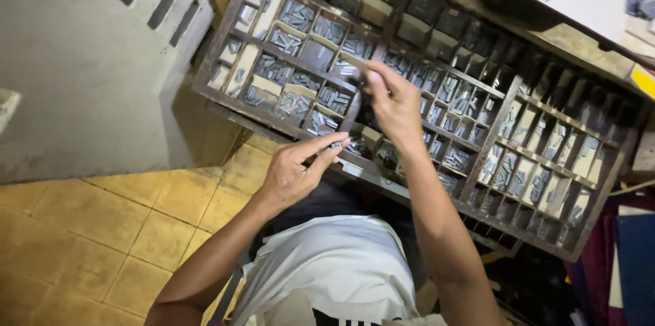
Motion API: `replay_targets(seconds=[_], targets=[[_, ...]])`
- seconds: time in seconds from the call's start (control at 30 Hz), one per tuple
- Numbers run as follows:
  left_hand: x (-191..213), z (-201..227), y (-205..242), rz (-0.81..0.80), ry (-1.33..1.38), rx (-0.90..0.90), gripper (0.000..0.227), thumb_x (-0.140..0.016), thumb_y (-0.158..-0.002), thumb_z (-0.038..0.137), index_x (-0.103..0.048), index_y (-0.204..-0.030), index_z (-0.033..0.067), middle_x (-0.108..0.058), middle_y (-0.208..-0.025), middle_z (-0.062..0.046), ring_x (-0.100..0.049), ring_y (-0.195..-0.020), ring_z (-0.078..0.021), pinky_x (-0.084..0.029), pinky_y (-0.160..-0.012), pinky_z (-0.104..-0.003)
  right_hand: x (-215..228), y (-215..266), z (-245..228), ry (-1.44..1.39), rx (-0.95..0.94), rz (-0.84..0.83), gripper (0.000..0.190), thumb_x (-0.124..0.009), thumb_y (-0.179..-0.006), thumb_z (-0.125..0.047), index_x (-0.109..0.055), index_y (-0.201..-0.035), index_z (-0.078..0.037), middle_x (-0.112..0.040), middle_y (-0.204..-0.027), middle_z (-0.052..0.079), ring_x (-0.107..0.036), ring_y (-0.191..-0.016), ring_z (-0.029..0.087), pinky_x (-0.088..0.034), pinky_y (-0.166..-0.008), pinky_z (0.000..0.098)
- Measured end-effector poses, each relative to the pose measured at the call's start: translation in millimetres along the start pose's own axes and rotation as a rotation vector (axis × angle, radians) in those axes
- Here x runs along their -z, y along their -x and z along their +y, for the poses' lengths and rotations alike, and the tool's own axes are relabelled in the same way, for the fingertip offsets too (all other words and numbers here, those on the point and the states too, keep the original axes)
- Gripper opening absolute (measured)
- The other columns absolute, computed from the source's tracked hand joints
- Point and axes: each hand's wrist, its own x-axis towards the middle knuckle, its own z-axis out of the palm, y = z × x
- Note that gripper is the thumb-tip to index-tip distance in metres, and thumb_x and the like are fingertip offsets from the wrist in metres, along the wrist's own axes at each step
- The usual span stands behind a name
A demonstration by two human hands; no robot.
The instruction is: The person selects individual metal printing type characters from a compartmentalized wooden case and places them onto a flat surface. They repeatedly pick up, inspect, and arrange the characters in rows while the camera moves erratically.
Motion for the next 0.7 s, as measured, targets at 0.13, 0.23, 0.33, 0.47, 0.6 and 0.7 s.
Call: replay_targets(seconds=[0.13,0.23,0.33,0.47,0.6,0.7], targets=[[1,-8,-3,-0.032,0.051,-0.01,0.024,-0.07,-0.094,0.009,-0.079,-0.116,0.0168,-0.079,-0.075,-0.011,-0.077,-0.071,-0.0232,-0.06,-0.062,-0.036,23,16,5,-0.057,-0.13,-0.025,0.019,-0.063,-0.102,-0.005,-0.073,-0.118,-0.003,-0.076,-0.102,0.017,-0.072,-0.074,0.018,-0.06,-0.056,0.0267],[-2,0,-2,-0.063,0.096,-0.028,0.024,-0.07,-0.094,0.008,-0.079,-0.115,0.0148,-0.079,-0.08,-0.015,-0.077,-0.072,-0.0249,-0.059,-0.062,-0.039,25,14,23,0.278,0.057,-0.031,0.012,-0.074,-0.099,-0.012,-0.08,-0.11,-0.012,-0.075,-0.09,0.01,-0.072,-0.072,0.023,-0.056,-0.056,0.0345],[-9,0,1,-0.073,0.078,-0.052,0.023,-0.072,-0.094,0.009,-0.08,-0.114,0.0159,-0.078,-0.08,-0.016,-0.077,-0.073,-0.031,-0.059,-0.06,-0.04,13,-4,25,0.489,0.235,-0.1,0.008,-0.075,-0.099,-0.016,-0.08,-0.104,-0.014,-0.069,-0.088,0.006,-0.07,-0.073,0.028,-0.056,-0.059,0.0382],[-7,-4,5,-0.087,0.067,-0.041,0.025,-0.07,-0.095,0.01,-0.079,-0.117,0.0162,-0.077,-0.079,-0.016,-0.076,-0.07,-0.0271,-0.058,-0.06,-0.038,-13,-30,28,0.879,0.325,-0.152,0.011,-0.068,-0.1,-0.024,-0.079,-0.1,-0.025,-0.061,-0.085,0.0,-0.067,-0.07,0.022,-0.055,-0.058,0.0321],[4,-15,8,-0.096,0.101,0.003,0.023,-0.07,-0.096,0.01,-0.079,-0.117,0.0139,-0.08,-0.087,-0.016,-0.079,-0.079,-0.0253,-0.06,-0.066,-0.035,-35,-43,56,1.077,0.302,-0.232,0.013,-0.069,-0.096,-0.031,-0.08,-0.091,-0.028,-0.056,-0.086,-0.001,-0.066,-0.073,0.021,-0.056,-0.062,0.0319],[11,-19,10,-0.099,0.11,0.033,0.023,-0.069,-0.097,0.011,-0.078,-0.117,0.0131,-0.08,-0.087,-0.016,-0.079,-0.079,-0.0258,-0.061,-0.067,-0.036,-30,-46,62,0.987,0.132,-0.324,0.013,-0.068,-0.095,-0.034,-0.08,-0.093,-0.03,-0.058,-0.09,0.001,-0.068,-0.079,0.029,-0.058,-0.068,0.0409]])
